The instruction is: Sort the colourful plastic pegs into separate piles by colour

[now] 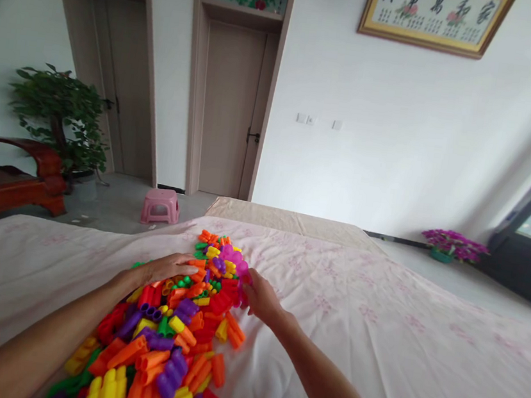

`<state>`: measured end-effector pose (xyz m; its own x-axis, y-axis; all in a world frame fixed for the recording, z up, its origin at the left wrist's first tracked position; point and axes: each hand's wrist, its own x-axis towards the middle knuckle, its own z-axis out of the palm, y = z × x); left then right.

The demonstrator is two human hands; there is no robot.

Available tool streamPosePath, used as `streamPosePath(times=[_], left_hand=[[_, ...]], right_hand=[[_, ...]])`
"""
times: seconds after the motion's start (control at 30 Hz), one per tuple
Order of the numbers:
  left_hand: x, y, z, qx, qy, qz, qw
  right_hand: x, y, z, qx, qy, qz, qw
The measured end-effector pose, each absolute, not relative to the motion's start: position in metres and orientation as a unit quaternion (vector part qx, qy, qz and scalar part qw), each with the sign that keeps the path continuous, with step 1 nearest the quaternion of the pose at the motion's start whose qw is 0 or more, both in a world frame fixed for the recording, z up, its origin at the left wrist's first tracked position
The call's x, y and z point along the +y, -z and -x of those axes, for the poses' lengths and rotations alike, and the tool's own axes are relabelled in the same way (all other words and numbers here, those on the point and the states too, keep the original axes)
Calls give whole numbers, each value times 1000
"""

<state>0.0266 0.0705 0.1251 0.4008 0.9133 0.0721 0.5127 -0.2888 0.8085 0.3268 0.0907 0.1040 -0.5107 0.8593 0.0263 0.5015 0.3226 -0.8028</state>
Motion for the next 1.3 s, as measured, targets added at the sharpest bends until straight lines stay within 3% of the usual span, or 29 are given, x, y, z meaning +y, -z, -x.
streamPosePath(times=[0.2,0.37,0.5,0.63,0.97,1.13,1.3], left_hand=[[24,-156,-5,475,-250,-767,350],[9,-121,52,567,-457,-616,301],[7,-63,89,629,-541,-515,215],[9,-36,96,639,-525,-530,187],[19,-35,92,638,-464,-580,204],[23,-36,90,635,-459,-582,217],[26,-36,89,630,-459,-585,224]], right_hand=[[78,-135,-341,-885,-142,380,229],[134,-147,-326,-836,-33,495,237],[186,-150,-285,-804,-10,568,175],[217,-147,-244,-800,-8,586,126],[217,-116,-213,-871,-31,482,86],[206,-119,-234,-913,-71,380,135],[215,-126,-258,-825,-19,552,124]])
